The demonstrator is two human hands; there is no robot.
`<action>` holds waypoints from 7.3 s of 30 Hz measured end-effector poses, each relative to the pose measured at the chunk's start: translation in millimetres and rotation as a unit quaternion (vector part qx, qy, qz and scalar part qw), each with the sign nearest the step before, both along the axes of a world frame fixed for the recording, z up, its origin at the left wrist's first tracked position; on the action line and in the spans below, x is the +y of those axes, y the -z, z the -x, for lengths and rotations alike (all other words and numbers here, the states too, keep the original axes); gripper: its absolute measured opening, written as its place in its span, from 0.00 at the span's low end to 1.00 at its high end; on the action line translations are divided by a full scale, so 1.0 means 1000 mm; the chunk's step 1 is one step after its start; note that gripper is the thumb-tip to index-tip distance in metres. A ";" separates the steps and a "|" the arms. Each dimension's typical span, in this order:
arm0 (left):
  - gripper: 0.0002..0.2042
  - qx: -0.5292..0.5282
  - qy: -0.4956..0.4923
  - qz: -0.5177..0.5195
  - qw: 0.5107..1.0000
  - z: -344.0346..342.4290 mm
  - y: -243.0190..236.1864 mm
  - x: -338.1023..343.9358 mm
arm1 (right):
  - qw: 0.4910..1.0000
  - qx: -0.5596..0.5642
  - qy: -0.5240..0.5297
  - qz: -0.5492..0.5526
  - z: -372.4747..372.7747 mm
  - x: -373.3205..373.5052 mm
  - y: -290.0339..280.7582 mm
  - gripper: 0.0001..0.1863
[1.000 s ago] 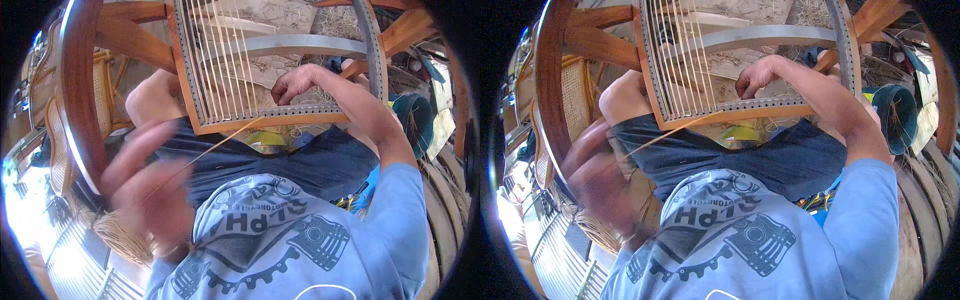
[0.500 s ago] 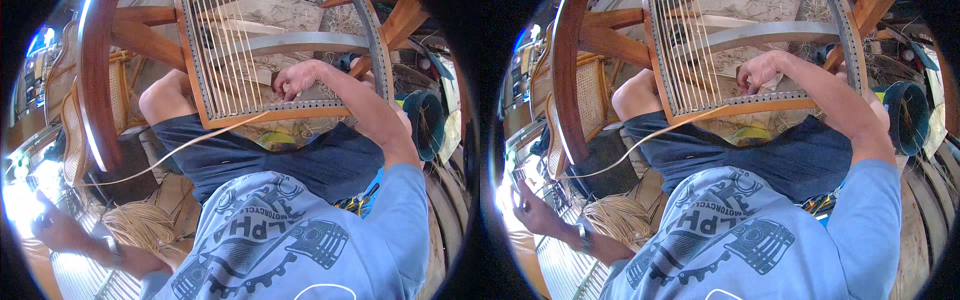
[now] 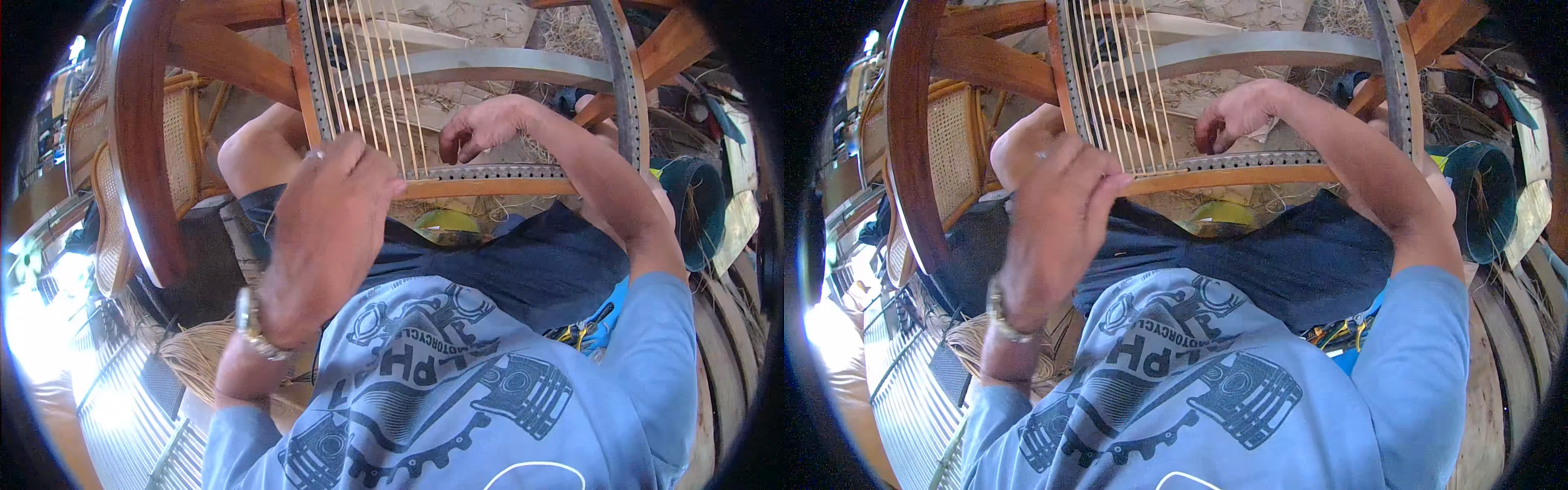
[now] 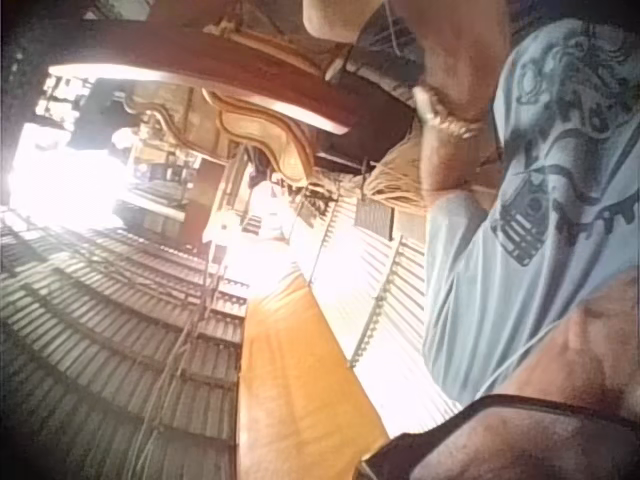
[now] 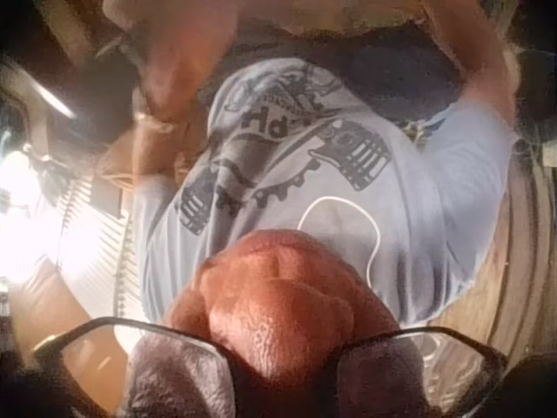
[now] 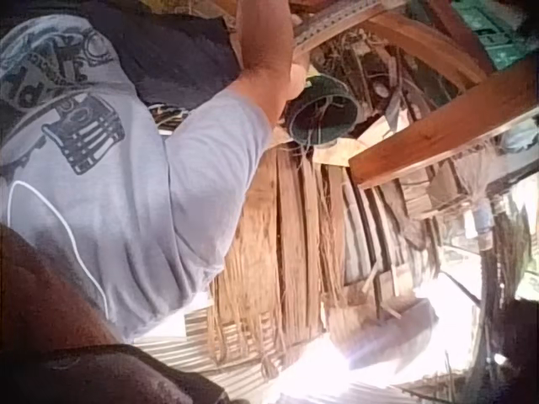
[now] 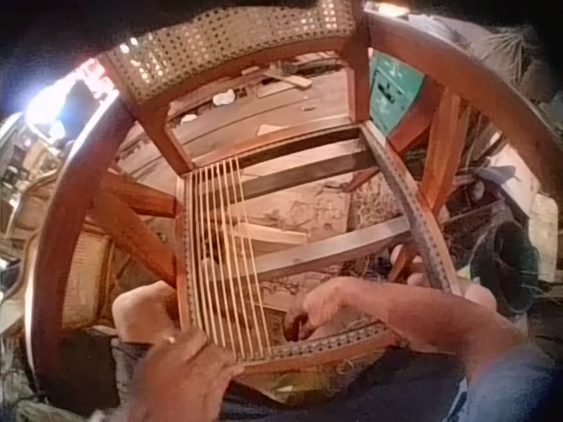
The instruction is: Repairing a wooden chair by weaving new cane or fiber into the seat frame.
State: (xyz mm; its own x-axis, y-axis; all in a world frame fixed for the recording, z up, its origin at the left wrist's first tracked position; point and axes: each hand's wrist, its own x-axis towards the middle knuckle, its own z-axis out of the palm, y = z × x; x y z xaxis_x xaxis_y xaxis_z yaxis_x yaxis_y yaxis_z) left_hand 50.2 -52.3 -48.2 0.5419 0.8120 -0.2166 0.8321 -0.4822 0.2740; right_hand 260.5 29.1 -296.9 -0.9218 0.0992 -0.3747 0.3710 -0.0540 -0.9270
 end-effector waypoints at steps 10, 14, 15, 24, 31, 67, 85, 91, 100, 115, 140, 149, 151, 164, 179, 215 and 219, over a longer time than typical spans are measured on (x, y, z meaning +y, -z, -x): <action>0.09 0.055 0.158 -0.274 0.947 0.036 -0.100 0.090 | 0.960 -0.075 0.165 -0.213 -0.039 0.001 -0.055 0.17; 0.15 -0.035 -0.004 -0.159 0.987 0.125 -0.095 0.178 | 0.958 0.018 0.247 -0.144 -0.028 -0.027 -0.096 0.18; 0.16 -0.038 0.001 -0.148 0.988 0.125 -0.086 0.185 | 0.959 0.010 0.245 -0.144 -0.025 -0.037 -0.099 0.18; 0.20 -0.054 0.055 -0.104 0.992 0.044 -0.074 0.185 | 0.878 -0.004 0.464 -0.118 0.024 -0.091 -0.090 0.12; 0.23 -0.074 0.119 -0.060 0.988 -0.070 -0.075 0.171 | 0.825 -0.105 0.537 -0.142 0.032 -0.085 -0.067 0.09; 0.10 -0.318 0.135 -0.185 0.920 0.013 0.190 0.143 | 0.787 -0.105 0.555 -0.250 0.059 -0.151 -0.129 0.24; 0.12 -0.279 0.065 -0.195 0.938 0.010 0.196 0.130 | 0.718 -0.120 0.486 -0.485 0.083 -0.135 -0.103 0.08; 0.11 -0.315 0.044 -0.138 0.938 0.011 0.203 0.135 | 0.643 -0.119 0.689 -0.314 0.075 -0.119 -0.150 0.08; 0.11 -0.355 0.086 -0.166 0.916 0.012 0.184 0.137 | 0.703 -0.190 0.587 -0.353 0.069 -0.135 -0.104 0.11; 0.11 -0.269 0.046 -0.204 0.940 0.010 0.197 0.133 | 0.662 -0.187 0.561 -0.460 0.071 -0.141 -0.090 0.11; 0.11 -0.295 0.045 -0.202 0.933 0.010 0.194 0.130 | 0.684 -0.184 0.525 -0.471 0.070 -0.142 -0.089 0.12; 0.10 -0.319 0.057 -0.209 0.923 0.010 0.202 0.128 | 0.664 -0.186 0.516 -0.508 0.074 -0.145 -0.082 0.10; 0.10 -0.321 0.050 -0.235 0.916 0.011 0.203 0.128 | 0.662 -0.181 0.501 -0.528 0.073 -0.144 -0.082 0.10; 0.09 -0.340 0.070 -0.131 0.929 0.008 0.172 0.137 | 0.695 -0.208 0.353 -0.590 0.072 -0.142 -0.089 0.12; 0.08 -0.394 0.006 -0.092 0.914 -0.006 0.147 0.121 | 0.666 -0.193 0.409 -0.593 0.065 -0.158 -0.075 0.08; 0.10 -0.749 0.106 0.321 0.570 -0.089 -0.024 0.077 | 0.643 -0.049 0.580 -0.498 -0.008 0.172 -0.069 0.14; 0.10 -0.712 0.190 0.254 0.627 -0.078 -0.034 0.060 | 0.653 -0.027 0.611 -0.445 0.010 0.180 -0.075 0.11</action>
